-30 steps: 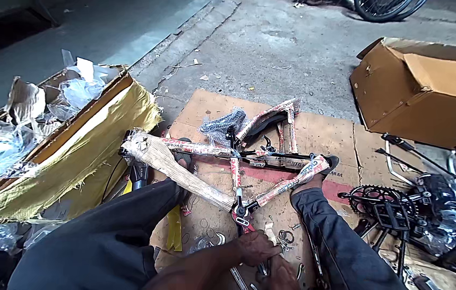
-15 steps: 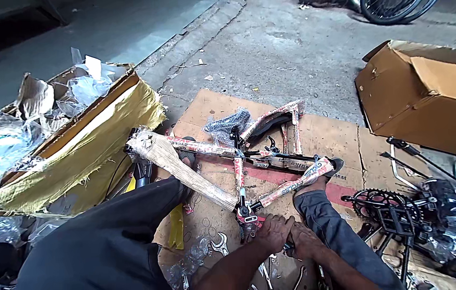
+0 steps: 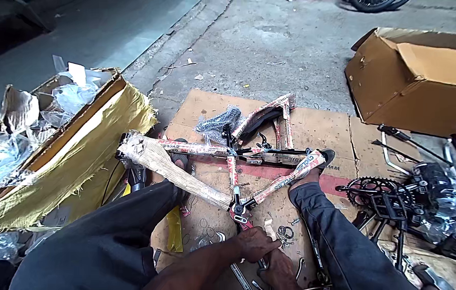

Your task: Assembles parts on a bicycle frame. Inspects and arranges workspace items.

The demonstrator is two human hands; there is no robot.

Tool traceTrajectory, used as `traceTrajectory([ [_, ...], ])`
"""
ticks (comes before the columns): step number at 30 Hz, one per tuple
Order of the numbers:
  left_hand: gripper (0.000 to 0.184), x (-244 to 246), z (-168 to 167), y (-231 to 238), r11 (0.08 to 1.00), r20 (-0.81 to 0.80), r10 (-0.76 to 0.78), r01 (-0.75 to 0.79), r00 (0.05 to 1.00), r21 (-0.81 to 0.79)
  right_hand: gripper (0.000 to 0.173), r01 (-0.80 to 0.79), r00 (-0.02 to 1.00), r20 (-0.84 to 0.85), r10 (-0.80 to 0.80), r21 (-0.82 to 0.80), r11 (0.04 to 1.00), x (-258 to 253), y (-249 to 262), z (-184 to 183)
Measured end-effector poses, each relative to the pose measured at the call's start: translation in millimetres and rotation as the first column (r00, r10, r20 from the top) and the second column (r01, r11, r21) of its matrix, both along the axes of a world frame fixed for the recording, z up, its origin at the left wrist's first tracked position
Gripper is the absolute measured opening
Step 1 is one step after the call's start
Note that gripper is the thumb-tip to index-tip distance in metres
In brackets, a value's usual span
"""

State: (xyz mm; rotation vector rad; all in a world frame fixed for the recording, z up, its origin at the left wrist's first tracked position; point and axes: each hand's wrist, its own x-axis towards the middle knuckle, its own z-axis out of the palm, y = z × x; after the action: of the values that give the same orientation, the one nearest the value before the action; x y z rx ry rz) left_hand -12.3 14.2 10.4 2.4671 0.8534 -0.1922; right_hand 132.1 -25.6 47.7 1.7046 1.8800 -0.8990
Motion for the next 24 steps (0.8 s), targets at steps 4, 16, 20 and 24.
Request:
traceTrajectory([
  [4, 0.081, -2.7, -3.1, -6.7, 0.998, 0.031, -0.01, 0.008, 0.999, 0.06, 0.087, 0.01, 0.999, -0.031, -0.011, -0.04, 0.999, 2.0, -3.6, 2.4],
  [16, 0.089, 47.3, -5.4, 27.0, 0.883, -0.006, 0.466, -0.465, 0.885, 0.061, 0.082, -0.407, 0.913, 0.02, 0.407, -0.022, 0.913, 38.7, 99.1, -9.2],
  [20, 0.061, 47.6, -2.5, 31.1, 0.878, -0.011, 0.478, -0.477, 0.878, 0.048, 0.074, -0.41, 0.912, 0.03, 0.41, 0.021, 0.912, 39.5, 100.3, -8.4],
  [24, 0.052, 40.8, 1.6, 32.1, 0.893, 0.028, 0.448, -0.448, 0.894, 0.027, 0.064, -0.383, 0.924, 0.02, 0.383, 0.063, 0.922, 37.5, 94.3, -5.9],
])
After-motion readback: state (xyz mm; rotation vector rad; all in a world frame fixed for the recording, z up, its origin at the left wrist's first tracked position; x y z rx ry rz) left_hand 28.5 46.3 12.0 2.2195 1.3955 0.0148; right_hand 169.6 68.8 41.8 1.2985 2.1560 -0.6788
